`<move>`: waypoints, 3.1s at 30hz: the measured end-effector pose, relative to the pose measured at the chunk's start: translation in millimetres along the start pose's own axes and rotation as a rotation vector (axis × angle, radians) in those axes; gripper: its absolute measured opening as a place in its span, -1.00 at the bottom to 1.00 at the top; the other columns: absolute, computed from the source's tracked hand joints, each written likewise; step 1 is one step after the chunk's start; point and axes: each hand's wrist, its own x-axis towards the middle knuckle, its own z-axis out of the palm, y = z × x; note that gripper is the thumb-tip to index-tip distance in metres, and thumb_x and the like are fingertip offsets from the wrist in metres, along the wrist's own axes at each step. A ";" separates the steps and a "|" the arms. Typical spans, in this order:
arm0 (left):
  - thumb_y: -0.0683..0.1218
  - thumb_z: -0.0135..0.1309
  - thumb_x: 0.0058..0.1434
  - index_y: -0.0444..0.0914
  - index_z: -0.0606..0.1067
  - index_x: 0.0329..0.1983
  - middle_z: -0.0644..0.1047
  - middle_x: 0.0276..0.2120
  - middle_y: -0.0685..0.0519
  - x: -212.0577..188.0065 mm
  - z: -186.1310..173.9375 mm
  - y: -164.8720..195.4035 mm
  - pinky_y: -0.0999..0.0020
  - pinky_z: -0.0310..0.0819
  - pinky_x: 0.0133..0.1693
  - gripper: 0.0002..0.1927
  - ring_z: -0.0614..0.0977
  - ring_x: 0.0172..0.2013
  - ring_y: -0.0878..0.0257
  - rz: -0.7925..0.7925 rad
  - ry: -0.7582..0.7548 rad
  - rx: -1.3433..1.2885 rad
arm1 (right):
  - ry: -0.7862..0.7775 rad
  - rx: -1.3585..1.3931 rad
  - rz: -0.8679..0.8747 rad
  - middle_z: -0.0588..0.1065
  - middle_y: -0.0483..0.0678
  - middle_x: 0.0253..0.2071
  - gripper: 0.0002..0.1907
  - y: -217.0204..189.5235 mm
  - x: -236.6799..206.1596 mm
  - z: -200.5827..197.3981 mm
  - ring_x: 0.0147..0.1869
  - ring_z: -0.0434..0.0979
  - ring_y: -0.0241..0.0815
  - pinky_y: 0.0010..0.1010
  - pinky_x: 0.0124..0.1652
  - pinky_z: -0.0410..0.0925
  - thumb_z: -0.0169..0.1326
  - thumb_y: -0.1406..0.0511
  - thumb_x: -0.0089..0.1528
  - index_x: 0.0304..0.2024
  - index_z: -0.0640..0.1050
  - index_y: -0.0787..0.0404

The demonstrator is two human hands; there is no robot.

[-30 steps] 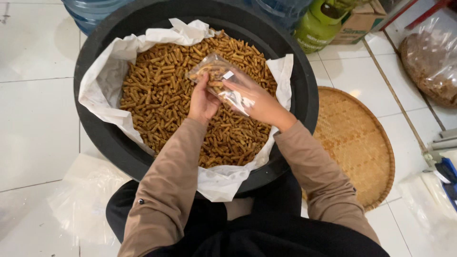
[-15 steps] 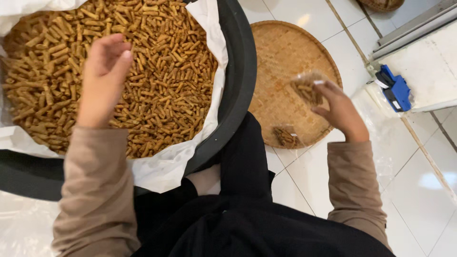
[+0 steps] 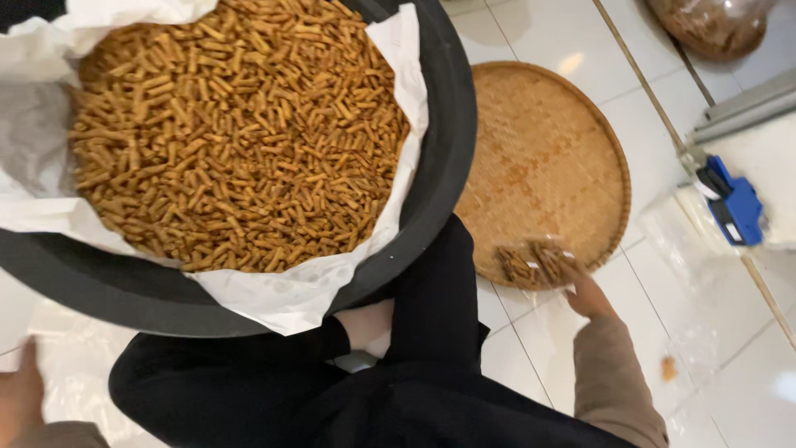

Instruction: The person sits on the floor beside a large basin lined with paper and filled with brown snack sticks. They open a small clear plastic bag, fill it with snack pieces taken by hand from the basin, press the bag closed, and place the filled bag on a woven tray beside them, repeating the cycle.

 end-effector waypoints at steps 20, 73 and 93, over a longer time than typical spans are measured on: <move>-0.01 -0.05 0.29 0.06 0.14 0.54 0.19 0.43 -0.12 -84.2 129.9 -39.3 -0.29 0.26 0.23 -0.29 0.23 0.38 -0.19 -0.337 0.049 0.134 | 0.206 0.022 -0.856 0.43 0.16 0.27 -0.57 -416.7 -0.9 -128.7 0.31 0.44 0.19 -0.18 0.17 0.33 0.08 0.35 0.28 0.21 0.48 0.28; -0.07 -0.08 0.59 -0.26 0.43 -0.16 0.36 -0.41 0.23 172.3 -72.6 330.3 0.56 0.24 -0.38 -0.80 0.34 -0.41 0.44 0.266 0.276 -1.475 | -0.133 0.201 -0.988 0.53 0.12 0.01 -0.63 -612.7 178.0 6.5 0.08 0.56 0.01 -0.20 0.03 0.44 0.14 0.22 0.32 0.11 0.54 0.28; 0.08 -0.16 0.50 -0.29 0.48 -0.27 0.53 -0.40 0.13 264.9 88.7 294.8 0.44 0.45 -0.31 -0.61 0.51 -0.41 0.36 -0.221 0.428 -2.130 | 0.275 0.499 -0.896 0.57 0.01 -0.19 -0.83 -613.5 165.4 -9.3 -0.21 0.61 -0.15 -0.38 -0.22 0.44 0.14 0.36 0.31 -0.09 0.59 0.32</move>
